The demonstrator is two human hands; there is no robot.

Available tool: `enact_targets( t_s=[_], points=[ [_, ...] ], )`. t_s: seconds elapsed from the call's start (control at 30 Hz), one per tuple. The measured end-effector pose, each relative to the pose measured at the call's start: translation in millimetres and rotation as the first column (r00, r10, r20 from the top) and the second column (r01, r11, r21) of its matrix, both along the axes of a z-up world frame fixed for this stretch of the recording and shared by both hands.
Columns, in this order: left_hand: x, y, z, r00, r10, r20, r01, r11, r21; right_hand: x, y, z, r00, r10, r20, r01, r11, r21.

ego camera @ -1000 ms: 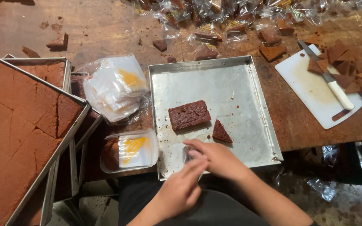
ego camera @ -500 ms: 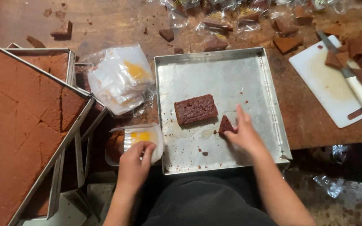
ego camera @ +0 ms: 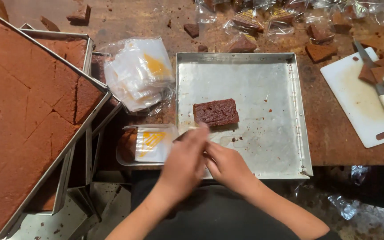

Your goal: Picking up individual brownie pieces from a metal tray and placing them into plastic bags and containers for packaging.

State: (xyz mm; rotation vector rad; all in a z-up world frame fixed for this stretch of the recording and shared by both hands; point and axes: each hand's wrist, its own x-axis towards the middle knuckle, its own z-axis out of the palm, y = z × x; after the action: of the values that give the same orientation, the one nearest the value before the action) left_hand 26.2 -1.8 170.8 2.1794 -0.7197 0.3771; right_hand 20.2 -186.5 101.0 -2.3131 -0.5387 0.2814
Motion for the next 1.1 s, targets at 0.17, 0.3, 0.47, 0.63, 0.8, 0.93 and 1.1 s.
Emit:
enact_targets(
  t_s=[0.17,0.3,0.47,0.63,0.8,0.93,1.1],
  points=[
    [-14,16,-40,0.985,-0.15,-0.081,0.154,0.987,0.048,47,7,135,0.755,-0.407,-0.514,0.341,0.913,-0.222],
    [-7,63,-55,0.921,0.255,-0.295,-0.194,0.956,0.221,75,-57,79,0.787,-0.457,0.415,0.382,0.889,0.254],
    [-18,79,-49,0.766,0.374,-0.522,-0.313,0.927,0.206,106,3,72,0.985,-0.173,-0.026,0.17,0.981,-0.095],
    [-17,81,-23,0.716,0.358,-0.599,-0.415,0.909,0.048,135,24,7,0.923,0.358,-0.143,-0.375,0.745,-0.552],
    [-20,80,-19,0.517,0.423,-0.744,-0.633,0.774,0.0,140,15,8,0.957,0.003,-0.291,-0.025,0.997,-0.071],
    [-18,82,-45,0.804,0.378,-0.459,-0.464,0.882,-0.087,137,-11,3,0.841,-0.199,-0.504,0.338,0.92,0.2],
    [-2,73,-51,0.821,0.219,-0.527,-0.25,0.968,0.014,72,-4,80,0.951,-0.178,-0.253,0.298,0.751,0.589]
  ],
)
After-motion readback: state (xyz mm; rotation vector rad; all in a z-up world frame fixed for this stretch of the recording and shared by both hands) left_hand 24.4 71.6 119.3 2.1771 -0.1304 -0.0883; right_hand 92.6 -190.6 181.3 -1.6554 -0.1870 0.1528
